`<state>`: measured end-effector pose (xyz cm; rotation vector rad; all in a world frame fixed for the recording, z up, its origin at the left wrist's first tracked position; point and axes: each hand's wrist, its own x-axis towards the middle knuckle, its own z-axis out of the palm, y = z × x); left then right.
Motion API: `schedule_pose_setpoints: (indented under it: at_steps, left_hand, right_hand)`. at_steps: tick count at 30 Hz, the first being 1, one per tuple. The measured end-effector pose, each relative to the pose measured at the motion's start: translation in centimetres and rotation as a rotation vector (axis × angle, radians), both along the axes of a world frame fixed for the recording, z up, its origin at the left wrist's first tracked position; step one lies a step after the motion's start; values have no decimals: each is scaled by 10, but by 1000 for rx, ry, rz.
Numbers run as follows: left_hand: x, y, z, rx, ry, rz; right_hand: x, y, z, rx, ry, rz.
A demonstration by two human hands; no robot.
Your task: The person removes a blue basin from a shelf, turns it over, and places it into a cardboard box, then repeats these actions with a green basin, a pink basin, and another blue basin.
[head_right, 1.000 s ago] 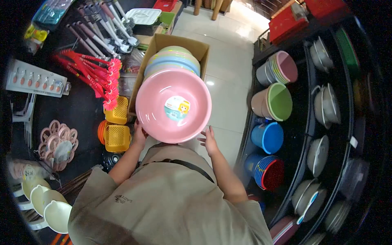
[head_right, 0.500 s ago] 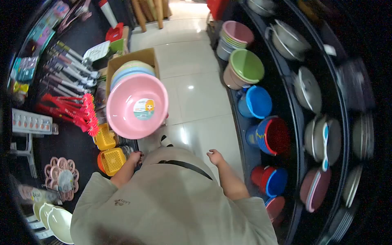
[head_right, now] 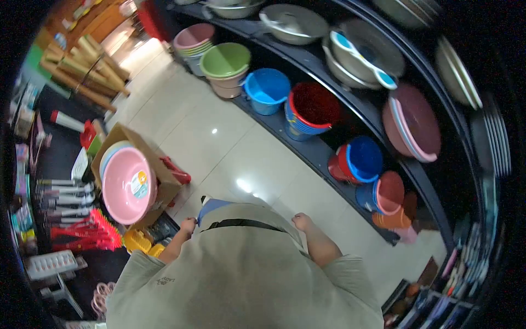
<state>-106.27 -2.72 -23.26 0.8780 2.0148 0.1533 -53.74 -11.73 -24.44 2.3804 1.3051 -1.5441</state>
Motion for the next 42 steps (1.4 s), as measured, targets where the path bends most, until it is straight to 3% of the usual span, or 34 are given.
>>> schedule_pose_setpoints:
  at_steps: [2, 5, 7, 10, 12, 16, 18, 21, 22, 23, 24, 27, 29, 31, 32, 34, 36, 39, 42]
  left_hand:
    - [5, 14, -16, -115, -26, -37]
    - [37, 36, 3, -39, -8, -229]
    - [47, 55, -2, -32, -73, -212]
    - [67, 89, 9, -43, -125, -223]
    - [83, 112, 20, -52, -110, -286]
    - [96, 161, -3, -138, -133, -407]
    - [93, 193, -51, -84, -142, -882]
    - [148, 229, -52, -153, -188, -963]
    - [167, 239, -48, -209, -171, -979]
    - [179, 259, -67, -142, -175, -1173]
    - [196, 268, -68, -145, -183, -1185]
    - [272, 303, -43, -101, -297, -1115]
    - [323, 316, -4, -206, -348, -655]
    - [341, 340, -19, -169, -448, -629]
    - [350, 354, -32, -133, -547, -591]
    - [361, 374, -42, -165, -589, -613]
    - [376, 386, -40, 59, -340, -879]
    - [395, 401, -29, 170, -191, -992]
    - [407, 398, -16, 146, -252, -940]
  right_hand:
    - [11, -25, -16, 5, 27, -117]
    - [19, -61, -44, 14, 69, -271]
    - [15, -74, -42, 11, 84, -347]
    - [4, -88, -29, -40, 52, -355]
    - [-4, -95, -23, 95, 75, -68]
    - [-16, -81, 5, -3, 186, -173]
    - [-19, -86, -13, -68, 195, -552]
    - [3, -83, -24, -22, 215, -472]
    - [11, -77, -14, -21, 206, -494]
    - [21, -58, 24, -10, 151, -480]
    - [30, -46, 48, -4, 100, -457]
    - [48, -44, -3, -16, 28, -670]
    - [66, -36, -34, 28, -12, -654]
    - [76, -19, -34, 72, -41, -648]
    - [83, -6, -30, 141, 49, -767]
    - [92, 21, -15, 203, 143, -895]
    - [97, 45, -2, 292, 45, -1106]
    - [107, 58, -17, 415, 88, -1303]
    - [119, 40, -27, 318, -100, -1256]
